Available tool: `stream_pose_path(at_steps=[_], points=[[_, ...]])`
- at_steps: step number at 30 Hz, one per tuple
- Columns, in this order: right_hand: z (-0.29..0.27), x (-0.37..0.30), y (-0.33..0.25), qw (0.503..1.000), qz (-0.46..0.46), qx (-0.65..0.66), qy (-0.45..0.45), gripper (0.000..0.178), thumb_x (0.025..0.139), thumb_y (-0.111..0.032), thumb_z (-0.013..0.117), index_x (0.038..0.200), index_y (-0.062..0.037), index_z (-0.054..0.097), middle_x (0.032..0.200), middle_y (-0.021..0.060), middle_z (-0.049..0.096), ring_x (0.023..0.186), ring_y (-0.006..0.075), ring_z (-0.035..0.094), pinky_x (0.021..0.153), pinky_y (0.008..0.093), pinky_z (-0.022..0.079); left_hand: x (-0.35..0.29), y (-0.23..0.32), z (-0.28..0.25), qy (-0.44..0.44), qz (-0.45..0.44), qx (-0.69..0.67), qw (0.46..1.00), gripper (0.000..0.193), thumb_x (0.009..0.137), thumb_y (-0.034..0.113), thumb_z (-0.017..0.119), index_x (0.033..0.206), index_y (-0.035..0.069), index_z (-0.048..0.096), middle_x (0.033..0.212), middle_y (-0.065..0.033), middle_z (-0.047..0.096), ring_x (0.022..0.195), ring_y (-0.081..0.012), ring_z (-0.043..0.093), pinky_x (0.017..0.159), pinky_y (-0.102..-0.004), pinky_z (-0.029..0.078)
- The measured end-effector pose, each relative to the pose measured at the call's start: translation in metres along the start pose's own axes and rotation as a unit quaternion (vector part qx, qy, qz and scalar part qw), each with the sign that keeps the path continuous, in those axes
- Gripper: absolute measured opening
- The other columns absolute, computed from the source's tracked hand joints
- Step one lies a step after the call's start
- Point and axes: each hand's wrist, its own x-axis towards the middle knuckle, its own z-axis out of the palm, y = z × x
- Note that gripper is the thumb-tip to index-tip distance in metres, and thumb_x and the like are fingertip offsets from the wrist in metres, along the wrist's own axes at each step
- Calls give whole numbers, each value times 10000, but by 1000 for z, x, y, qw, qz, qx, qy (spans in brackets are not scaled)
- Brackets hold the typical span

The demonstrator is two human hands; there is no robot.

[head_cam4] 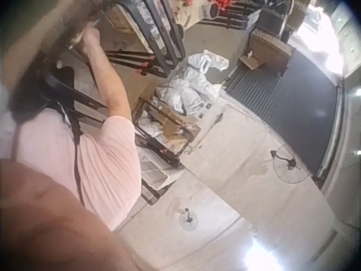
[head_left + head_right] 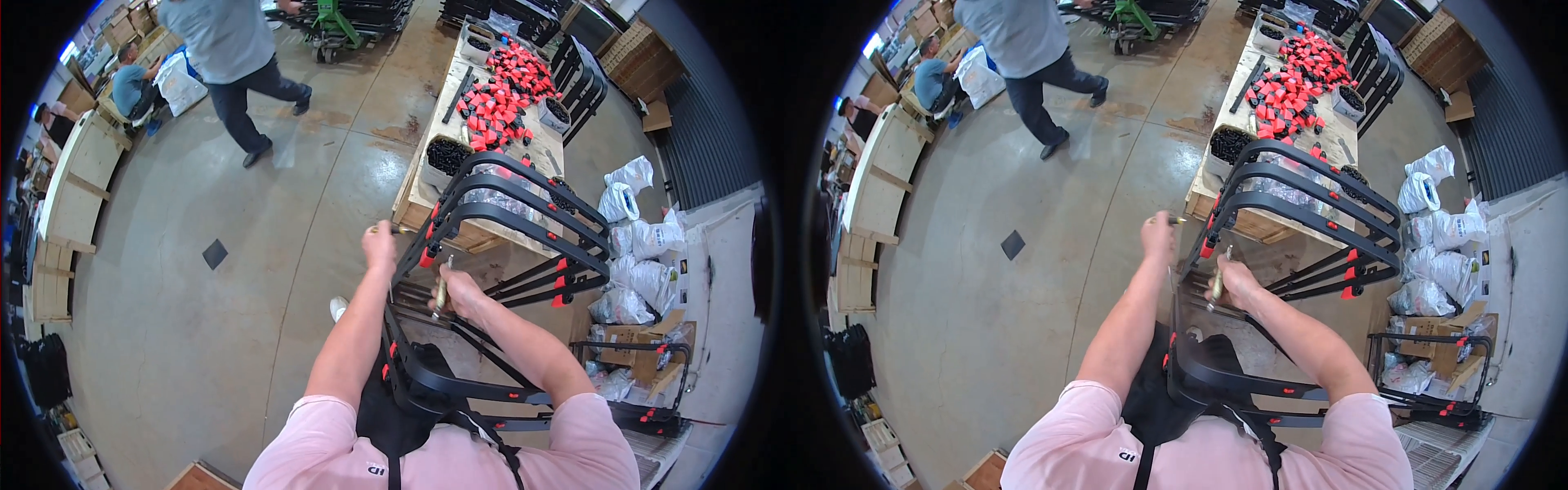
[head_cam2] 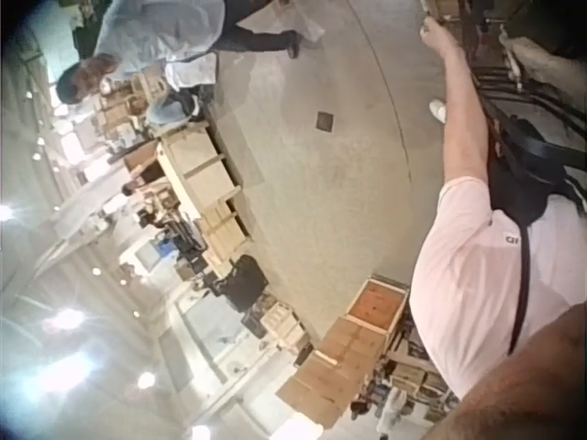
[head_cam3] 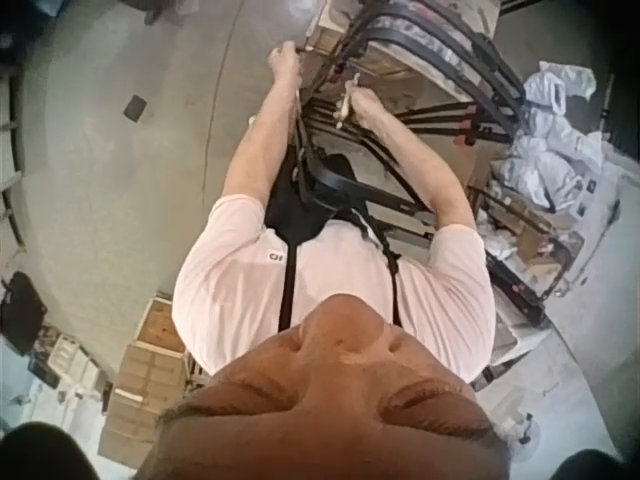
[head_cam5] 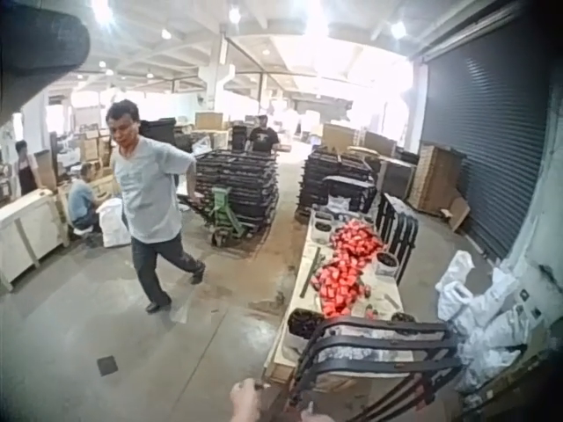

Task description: Assembling small red components onto black metal frames using a hand tool in a warehouse setting.

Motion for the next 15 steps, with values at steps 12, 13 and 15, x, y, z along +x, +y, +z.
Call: stream_pose_path(at_steps=[12, 13, 15], points=[[-84, -127, -127, 536, -653, -451, 290, 200, 886, -144, 716, 863, 39, 638, 948, 190, 633, 903, 385, 591, 814, 457, 492, -81, -13, 31, -144, 149, 534, 820, 514, 857, 331, 720, 1217, 37, 501, 1139, -232, 703, 1107, -427, 668, 955, -520, 523], [-96, -117, -128, 530, -661, -439, 299, 200, 886, -144, 716, 863, 39, 638, 948, 190, 633, 903, 385, 591, 814, 457, 492, -85, -15, 40, -135, 154, 543, 815, 488, 881, 351, 711, 1178, 31, 494, 1099, -250, 708, 1074, -445, 675, 934, -533, 528], [-110, -93, -125, 608, -639, -395, 256, 239, 897, -210, 718, 904, 23, 662, 927, 191, 672, 883, 406, 632, 795, 475, 511, -80, -21, 42, -110, 178, 567, 797, 459, 921, 376, 690, 1119, 15, 486, 1027, -285, 714, 1017, -474, 686, 897, -555, 537]])
